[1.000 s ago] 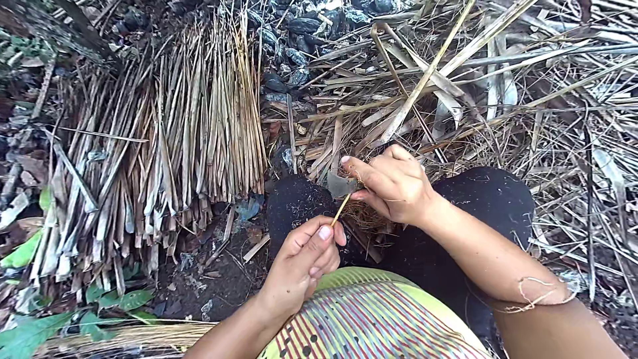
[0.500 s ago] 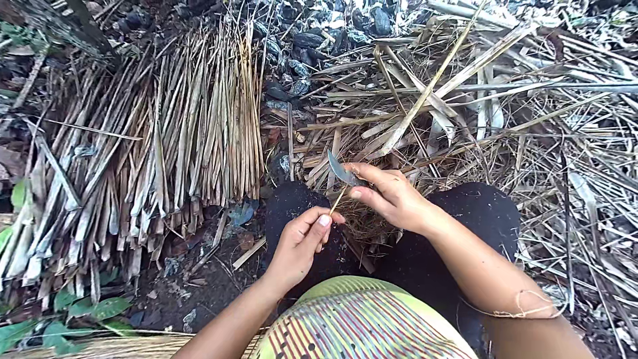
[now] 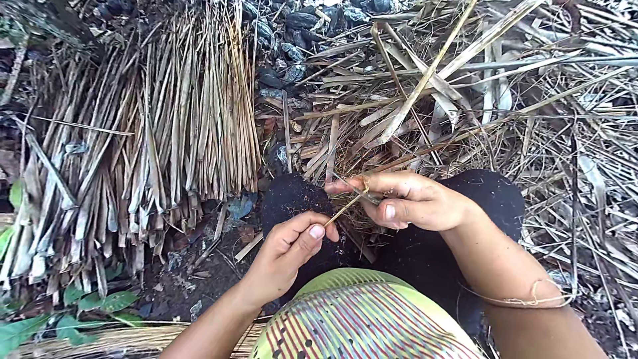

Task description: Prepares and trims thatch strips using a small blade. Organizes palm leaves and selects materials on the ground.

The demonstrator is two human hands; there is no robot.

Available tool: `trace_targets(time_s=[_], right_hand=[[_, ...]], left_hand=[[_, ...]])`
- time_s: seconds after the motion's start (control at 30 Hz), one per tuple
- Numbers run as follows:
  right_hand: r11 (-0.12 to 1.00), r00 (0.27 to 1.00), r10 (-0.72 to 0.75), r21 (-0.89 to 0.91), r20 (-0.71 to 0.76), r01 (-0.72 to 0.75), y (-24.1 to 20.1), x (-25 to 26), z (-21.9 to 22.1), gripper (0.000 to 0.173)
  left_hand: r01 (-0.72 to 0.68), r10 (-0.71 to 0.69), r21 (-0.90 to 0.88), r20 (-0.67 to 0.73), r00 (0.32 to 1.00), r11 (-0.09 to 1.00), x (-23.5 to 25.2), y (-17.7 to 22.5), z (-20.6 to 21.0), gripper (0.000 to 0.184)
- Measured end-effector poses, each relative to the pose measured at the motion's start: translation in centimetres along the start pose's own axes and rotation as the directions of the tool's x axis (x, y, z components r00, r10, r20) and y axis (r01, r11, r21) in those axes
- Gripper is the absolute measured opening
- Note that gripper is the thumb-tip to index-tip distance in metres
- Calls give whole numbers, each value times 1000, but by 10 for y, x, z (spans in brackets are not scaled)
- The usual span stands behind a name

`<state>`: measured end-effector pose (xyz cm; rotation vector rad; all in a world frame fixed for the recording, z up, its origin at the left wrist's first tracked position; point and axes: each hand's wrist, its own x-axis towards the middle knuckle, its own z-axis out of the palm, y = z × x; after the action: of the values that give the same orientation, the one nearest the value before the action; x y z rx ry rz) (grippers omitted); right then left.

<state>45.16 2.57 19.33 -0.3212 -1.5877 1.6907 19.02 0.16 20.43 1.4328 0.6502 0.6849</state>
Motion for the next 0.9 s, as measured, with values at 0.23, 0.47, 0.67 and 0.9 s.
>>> trace_targets(time_s=[0.23,0.47,0.67,0.9], right_hand=[[935,951,-247,-302,-184,185,0,3,15,36],[281,803,-574,-960,-162,7,24,13,10,39],[198,845,-523,-980,-110,-4,28,13,14,35],[474,631,-381,-729,-675,-494,-45,-41,-96,42]], left_hand=[[128,-109,-309,80,991,943,3,8,5,21],[83,-108,-208,-113,988,975,8,3,23,24],[-58,160,469,-181,970,882,18,0,12,26],[21,41,245,-243,969,969,-12,9,-11,23]])
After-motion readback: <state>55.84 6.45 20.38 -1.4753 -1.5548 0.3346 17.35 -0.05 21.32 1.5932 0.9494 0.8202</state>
